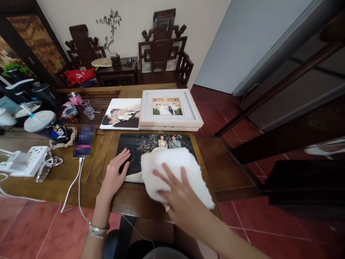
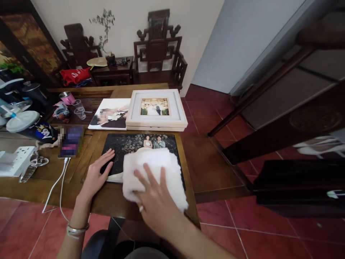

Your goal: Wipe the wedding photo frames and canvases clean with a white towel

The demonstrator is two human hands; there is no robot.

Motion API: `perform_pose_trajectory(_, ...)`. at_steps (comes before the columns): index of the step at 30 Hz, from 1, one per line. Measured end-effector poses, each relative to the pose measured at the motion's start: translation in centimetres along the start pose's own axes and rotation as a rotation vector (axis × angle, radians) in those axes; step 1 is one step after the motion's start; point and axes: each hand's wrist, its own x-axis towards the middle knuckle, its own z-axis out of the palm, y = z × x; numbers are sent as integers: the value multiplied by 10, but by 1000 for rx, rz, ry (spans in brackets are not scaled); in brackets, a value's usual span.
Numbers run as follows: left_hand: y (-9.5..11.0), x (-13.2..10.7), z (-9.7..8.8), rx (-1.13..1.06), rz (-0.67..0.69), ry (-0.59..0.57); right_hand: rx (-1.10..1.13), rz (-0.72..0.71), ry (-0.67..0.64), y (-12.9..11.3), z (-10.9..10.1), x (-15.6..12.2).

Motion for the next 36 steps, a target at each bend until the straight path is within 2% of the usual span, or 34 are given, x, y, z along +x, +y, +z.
perform_pose_trajectory(3,0,0,0,-1,2,1,89,-29,-119,-11,-8,-20)
perform_pose_trajectory(5,1,0,0,0,5,6,132,-38,-165,-9,-17,-17)
perform_pose_trajectory(9,2,0,0,-4,8,10,120,-3,-152,7,-39,22)
perform_pose_trajectory(13,3,0,0,-7,4,8,50,159,-115,22,-55,75)
perform_pose_trajectory(16,3,1,-1,-6,2,5,19,216,-47,29,-55,102)
perform_pose_trajectory(19,4,1,-1,0,-5,2,-44,190,50,33,-41,110)
perform_pose_trajectory(23,3,1,-1,-5,-5,0,-97,105,140,30,-19,94)
perform_pose_trajectory(29,2,0,1,-3,-5,1,-9,6,89,3,3,29)
perform_pose_trajectory(33,3,0,0,-6,-2,2,74,-51,-12,-18,-3,-8)
perform_pose_trajectory(36,3,0,0,-3,-7,4,133,-60,-87,-19,-19,-6)
